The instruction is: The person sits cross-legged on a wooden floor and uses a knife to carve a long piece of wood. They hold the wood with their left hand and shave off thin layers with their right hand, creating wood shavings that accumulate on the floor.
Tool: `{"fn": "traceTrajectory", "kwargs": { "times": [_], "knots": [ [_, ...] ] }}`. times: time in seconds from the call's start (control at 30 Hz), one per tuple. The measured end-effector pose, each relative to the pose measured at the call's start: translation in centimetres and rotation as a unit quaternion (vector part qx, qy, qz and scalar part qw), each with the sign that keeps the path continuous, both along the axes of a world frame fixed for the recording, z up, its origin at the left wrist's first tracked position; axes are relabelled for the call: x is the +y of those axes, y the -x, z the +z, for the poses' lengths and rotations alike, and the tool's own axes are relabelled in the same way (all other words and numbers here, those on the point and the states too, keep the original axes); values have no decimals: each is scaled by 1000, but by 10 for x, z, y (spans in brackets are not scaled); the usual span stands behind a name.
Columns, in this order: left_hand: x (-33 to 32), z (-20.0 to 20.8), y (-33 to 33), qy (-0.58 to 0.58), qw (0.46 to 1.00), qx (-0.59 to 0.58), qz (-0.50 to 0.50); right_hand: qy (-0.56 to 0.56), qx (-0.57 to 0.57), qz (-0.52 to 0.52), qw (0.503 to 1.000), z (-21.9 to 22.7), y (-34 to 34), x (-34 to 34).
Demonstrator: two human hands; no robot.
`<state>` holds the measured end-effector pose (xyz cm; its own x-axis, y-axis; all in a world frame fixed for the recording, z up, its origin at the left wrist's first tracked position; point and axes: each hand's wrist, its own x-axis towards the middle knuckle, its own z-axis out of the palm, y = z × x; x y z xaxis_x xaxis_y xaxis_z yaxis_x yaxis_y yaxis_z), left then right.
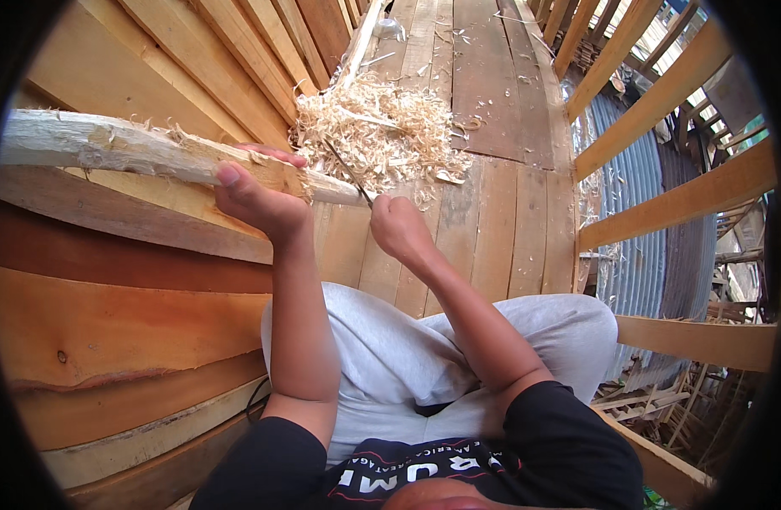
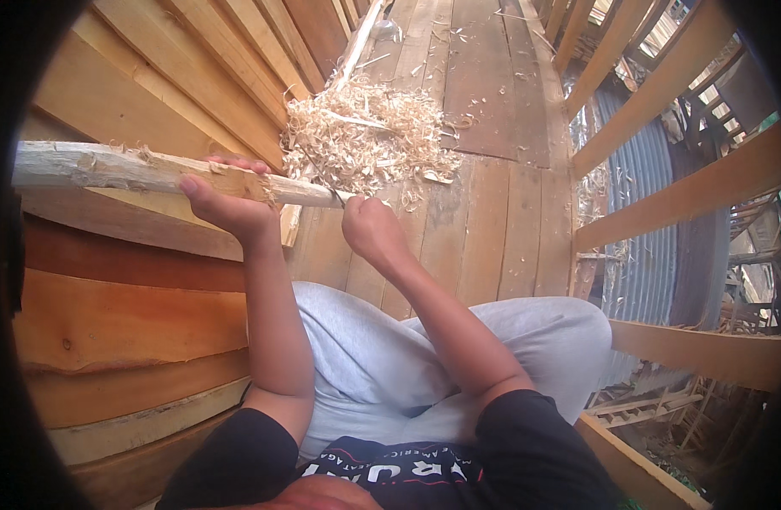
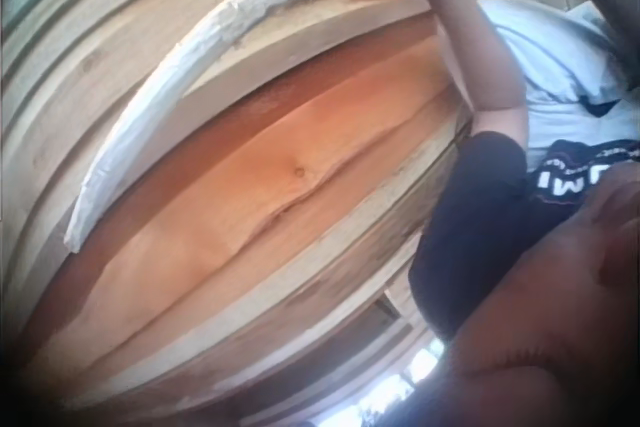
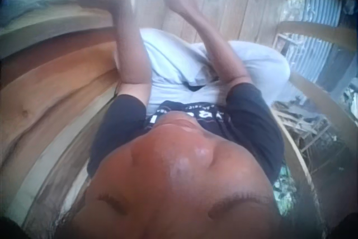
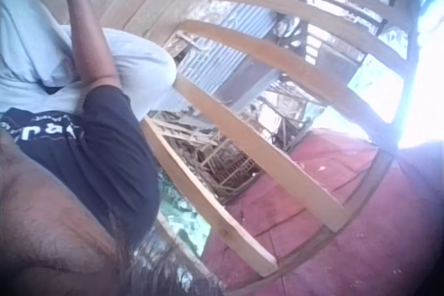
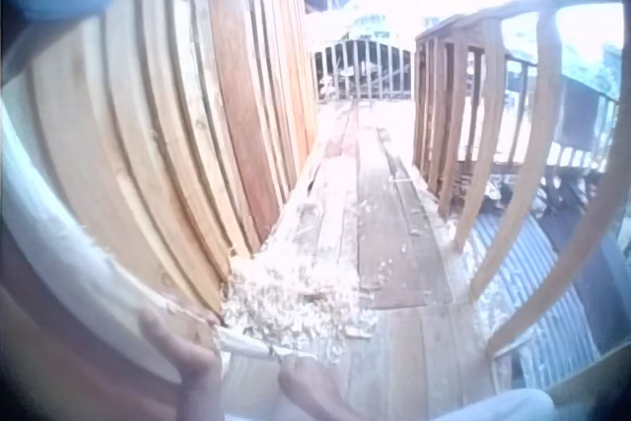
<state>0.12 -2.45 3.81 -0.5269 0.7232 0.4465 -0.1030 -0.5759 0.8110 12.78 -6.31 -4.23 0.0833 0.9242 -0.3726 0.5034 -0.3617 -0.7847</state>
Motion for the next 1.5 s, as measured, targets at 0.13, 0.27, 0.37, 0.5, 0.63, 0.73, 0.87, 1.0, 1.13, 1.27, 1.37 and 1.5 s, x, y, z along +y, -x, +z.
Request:
{"fn": "traceTrajectory", "kwargs": {
  "times": [0.13,0.27,0.37,0.5,0.63,0.73,0.87,1.0,1.13,1.27,1.37,1.5],
  "knots": [
    [4,4,-12,15,999,-24,-15,-18,43,-66,997,-118,-36,11],
    [1,0,-9,17,999,-8,-26,-28,-17,-13,999,-73,-23,6],
    [7,0,-11,-9,1000,10,11,3,-4,0,1000,-24,-13,10],
    [10,4,-8,-4,1000,13,-14,14,8,-25,1000,-94,-33,15],
    [8,1,-9,-7,999,-6,-32,3,-9,-33,999,-93,-29,10],
    [12,0,-4,-39,998,11,-41,1,-21,14,1000,-20,-13,13],
    [10,0,-8,-25,998,-27,-45,20,-3,-1,1000,-91,-36,19],
    [15,-6,6,-24,994,-49,-95,63,6,-13,998,-103,-38,21],
    [14,-4,3,-66,992,-9,-105,-31,-38,0,999,-38,-15,7],
    [9,-9,3,-56,991,-32,-117,-6,44,-3,999,-20,-13,11],
    [15,-10,8,-46,987,-54,-142,182,111,-25,977,-89,-40,18],
    [14,-9,9,-30,990,-20,-136,18,-49,33,998,-82,-32,12]
  ]
}}
